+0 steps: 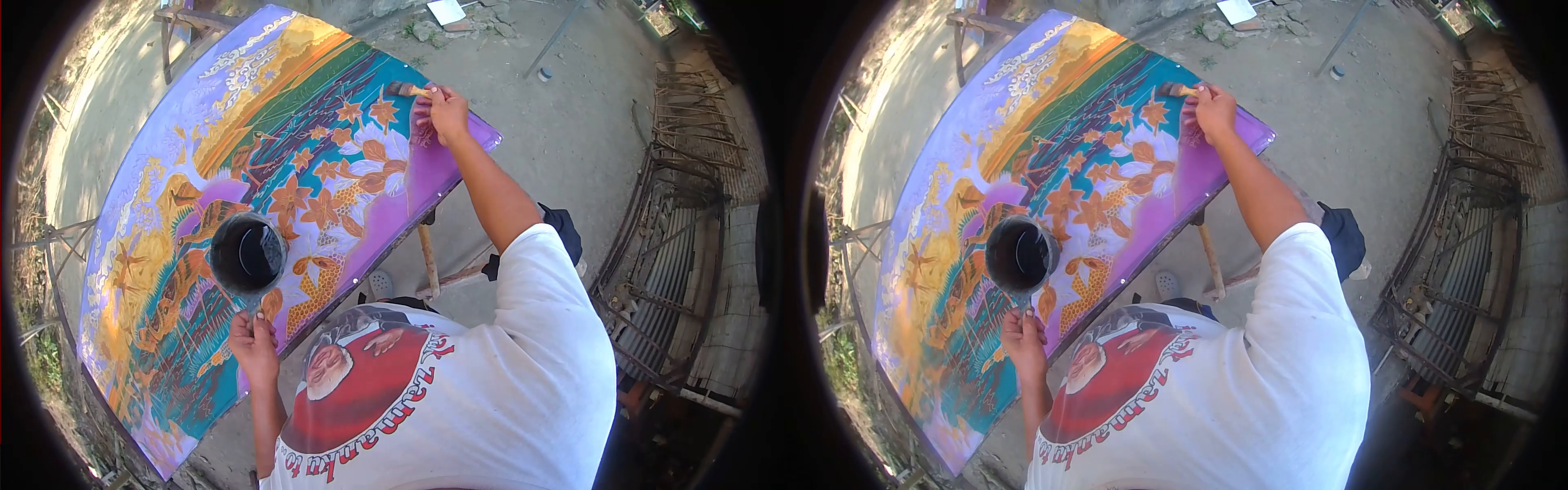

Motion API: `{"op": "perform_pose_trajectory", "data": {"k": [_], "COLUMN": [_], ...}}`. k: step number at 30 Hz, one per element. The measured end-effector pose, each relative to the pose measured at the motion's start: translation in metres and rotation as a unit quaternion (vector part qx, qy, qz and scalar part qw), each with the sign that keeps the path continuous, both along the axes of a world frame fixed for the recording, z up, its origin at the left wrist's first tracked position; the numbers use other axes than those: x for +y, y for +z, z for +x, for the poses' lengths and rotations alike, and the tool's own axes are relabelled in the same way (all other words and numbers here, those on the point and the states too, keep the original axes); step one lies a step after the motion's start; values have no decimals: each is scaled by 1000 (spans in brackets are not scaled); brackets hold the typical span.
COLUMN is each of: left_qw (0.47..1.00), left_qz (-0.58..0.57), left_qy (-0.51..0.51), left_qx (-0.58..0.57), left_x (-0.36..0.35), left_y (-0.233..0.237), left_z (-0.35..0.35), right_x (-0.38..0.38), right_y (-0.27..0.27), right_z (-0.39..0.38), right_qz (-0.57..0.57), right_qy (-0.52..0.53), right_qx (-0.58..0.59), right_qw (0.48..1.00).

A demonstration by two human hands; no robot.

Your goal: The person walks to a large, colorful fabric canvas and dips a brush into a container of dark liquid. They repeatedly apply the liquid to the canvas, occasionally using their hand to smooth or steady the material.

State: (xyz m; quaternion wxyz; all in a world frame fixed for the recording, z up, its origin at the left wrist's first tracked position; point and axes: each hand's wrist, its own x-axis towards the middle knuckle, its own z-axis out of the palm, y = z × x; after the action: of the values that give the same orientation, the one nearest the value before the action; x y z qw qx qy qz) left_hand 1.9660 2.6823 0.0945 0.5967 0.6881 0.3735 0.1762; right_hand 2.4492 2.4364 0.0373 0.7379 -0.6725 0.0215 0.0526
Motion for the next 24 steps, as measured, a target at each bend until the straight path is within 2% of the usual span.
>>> {"op": "perform_pose_trajectory", "data": {"k": [3,7,9,10,12,14,16,20,22,24], "left_qw": [1000,1000,1000,1000,1000,1000,1000,1000,1000,1000], "left_qz": [1,7,12,11,9,8,7,9,15,6], "left_qy": [3,4,0,1,7,11,13,9,8,1], "left_qx": [-2,-2,5,4,0,-2,-3,-2,0,-2], "left_x": [0,-2,-2,-3,-4,-5,-6,-8,-9,-9], "left_y": [-3,-2,-2,-2,-2,-2,0,1,1,-2], "left_z": [-1,0,1,2,4,5,5,6,5,4], "right_x": [-12,1,16,23,32,32,24,13,20,33], "right_y": [13,13,6,2,-4,-1,0,14,14,8], "right_z": [27,17,-4,-14,-28,-22,7,46,47,38], "right_qz": [22,17,-14,-14,-19,-21,-37,-65,-63,-52], "right_qy": [-48,-45,30,31,124,117,33,-55,-58,-16], "right_qx": [-48,-45,8,7,16,13,-32,-110,-114,-75], "right_qw": [998,998,999,999,992,993,998,990,990,996]}}
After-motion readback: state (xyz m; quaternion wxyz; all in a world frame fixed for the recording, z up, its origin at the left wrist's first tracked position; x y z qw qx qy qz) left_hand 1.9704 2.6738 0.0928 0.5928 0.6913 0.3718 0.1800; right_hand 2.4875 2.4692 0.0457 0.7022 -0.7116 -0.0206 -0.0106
